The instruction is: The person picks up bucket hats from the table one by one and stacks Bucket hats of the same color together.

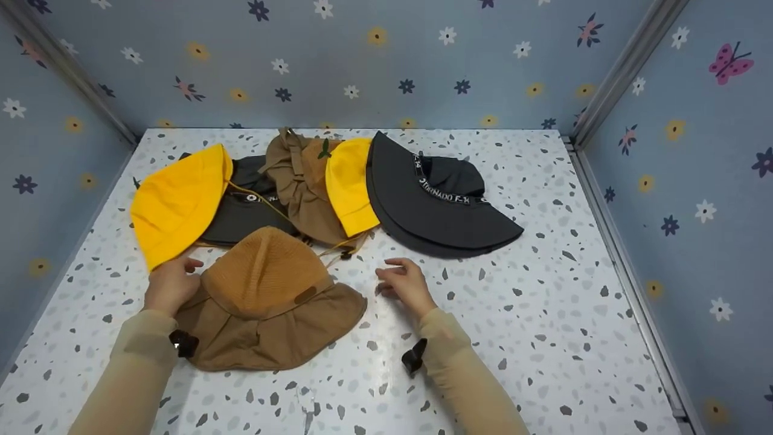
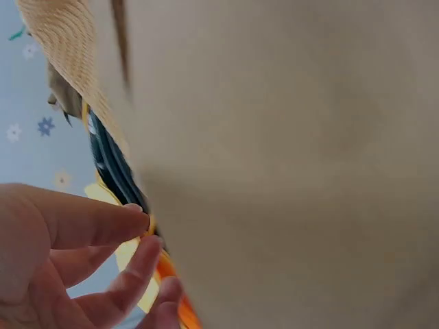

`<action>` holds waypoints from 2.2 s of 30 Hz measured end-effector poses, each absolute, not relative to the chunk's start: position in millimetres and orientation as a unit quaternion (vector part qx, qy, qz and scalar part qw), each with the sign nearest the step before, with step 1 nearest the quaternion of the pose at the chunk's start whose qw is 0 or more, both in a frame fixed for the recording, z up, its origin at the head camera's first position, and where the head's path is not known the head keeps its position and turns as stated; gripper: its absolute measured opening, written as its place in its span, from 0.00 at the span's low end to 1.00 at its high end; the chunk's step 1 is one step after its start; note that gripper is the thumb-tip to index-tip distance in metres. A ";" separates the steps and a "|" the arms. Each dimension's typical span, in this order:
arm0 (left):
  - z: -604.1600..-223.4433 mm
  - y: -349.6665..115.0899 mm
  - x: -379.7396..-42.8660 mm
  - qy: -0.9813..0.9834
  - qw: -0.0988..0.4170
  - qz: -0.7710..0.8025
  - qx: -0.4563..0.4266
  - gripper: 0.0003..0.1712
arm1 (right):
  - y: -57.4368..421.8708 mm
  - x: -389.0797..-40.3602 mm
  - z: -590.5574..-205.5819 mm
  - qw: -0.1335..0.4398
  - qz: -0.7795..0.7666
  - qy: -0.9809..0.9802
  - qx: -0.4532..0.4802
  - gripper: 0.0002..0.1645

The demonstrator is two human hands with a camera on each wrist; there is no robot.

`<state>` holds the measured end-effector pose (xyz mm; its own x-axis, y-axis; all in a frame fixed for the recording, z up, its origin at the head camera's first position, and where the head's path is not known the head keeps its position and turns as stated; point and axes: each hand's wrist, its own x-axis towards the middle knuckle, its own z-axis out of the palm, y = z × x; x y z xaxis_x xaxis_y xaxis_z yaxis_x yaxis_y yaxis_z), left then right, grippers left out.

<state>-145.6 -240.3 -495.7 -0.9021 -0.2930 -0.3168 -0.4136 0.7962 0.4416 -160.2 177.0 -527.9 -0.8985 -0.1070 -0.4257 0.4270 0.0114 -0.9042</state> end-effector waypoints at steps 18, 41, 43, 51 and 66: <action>-483.8 -189.3 -149.2 0.825 0.048 0.545 -0.144 0.25 | 198.4 -165.6 -527.8 0.149 -0.889 0.360 0.242 0.38; -495.4 -158.5 -150.1 0.663 0.046 0.729 -0.161 0.25 | 214.4 -189.9 -527.9 0.105 -0.925 0.216 0.294 0.45; -495.2 -159.2 -150.1 0.666 0.048 0.727 -0.161 0.25 | 215.1 -194.5 -527.3 0.101 -0.924 0.203 0.307 0.46; -489.5 -153.5 -149.2 0.671 0.029 0.724 -0.160 0.24 | 218.3 -211.3 -526.4 0.084 -0.923 0.165 0.338 0.47; -479.3 -137.3 -151.6 0.627 0.033 0.764 -0.151 0.23 | 221.6 -207.9 -530.6 0.037 -0.932 0.170 0.319 0.52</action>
<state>-151.6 -137.3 -479.3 -0.9526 -0.1389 -0.2708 -0.2385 -0.2120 0.9477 -207.9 221.6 -530.6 -0.7939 0.0400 -0.6067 0.1764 -0.9398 -0.2928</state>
